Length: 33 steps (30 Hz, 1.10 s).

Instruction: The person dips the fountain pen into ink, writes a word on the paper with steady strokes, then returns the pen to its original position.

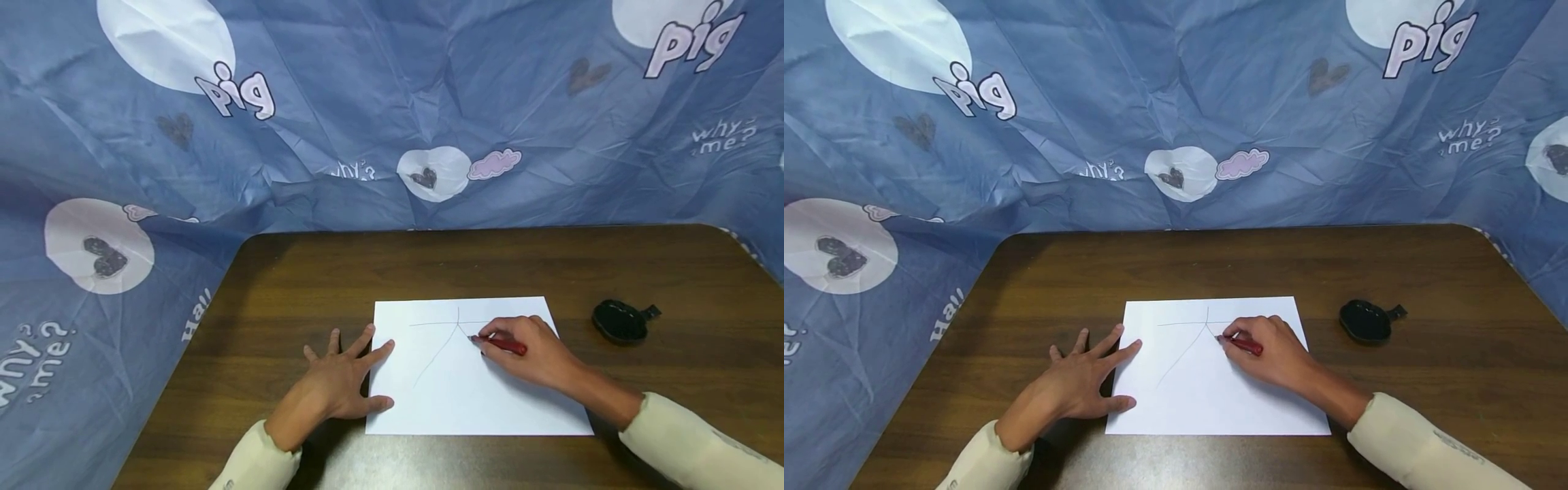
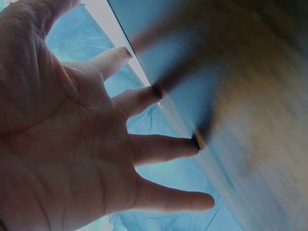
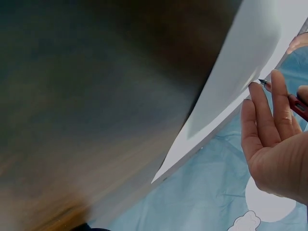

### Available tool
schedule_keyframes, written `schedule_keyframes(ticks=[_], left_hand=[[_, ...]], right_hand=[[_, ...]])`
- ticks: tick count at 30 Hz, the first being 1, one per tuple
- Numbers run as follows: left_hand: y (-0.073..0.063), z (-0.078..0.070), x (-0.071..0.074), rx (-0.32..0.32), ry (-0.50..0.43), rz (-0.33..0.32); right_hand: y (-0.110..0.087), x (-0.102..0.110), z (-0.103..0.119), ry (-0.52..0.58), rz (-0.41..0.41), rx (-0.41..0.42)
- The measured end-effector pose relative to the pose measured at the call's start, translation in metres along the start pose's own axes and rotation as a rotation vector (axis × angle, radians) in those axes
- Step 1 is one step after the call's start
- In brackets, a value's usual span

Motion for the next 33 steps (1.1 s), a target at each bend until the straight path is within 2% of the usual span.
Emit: schedule_keyframes(ticks=[7, 20, 33], left_hand=[[0.001, 0.000, 0.000, 0.001, -0.008, 0.004], [0.000, 0.001, 0.000, -0.001, -0.035, -0.002], [0.001, 0.000, 0.001, 0.007, -0.022, 0.003]], right_hand=[[-0.008, 0.003, -0.002, 0.002, 0.028, -0.027], [-0.027, 0.007, -0.004, 0.064, 0.055, -0.017], [-0.036, 0.016, -0.008, 0.105, 0.100, -0.053]])
Point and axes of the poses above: each hand's wrist, its own y-axis towards the middle knuckle, its own x-axis out of the back of the hand, z = x × y, the point moved 8 cm from there along y, towards the middle knuckle
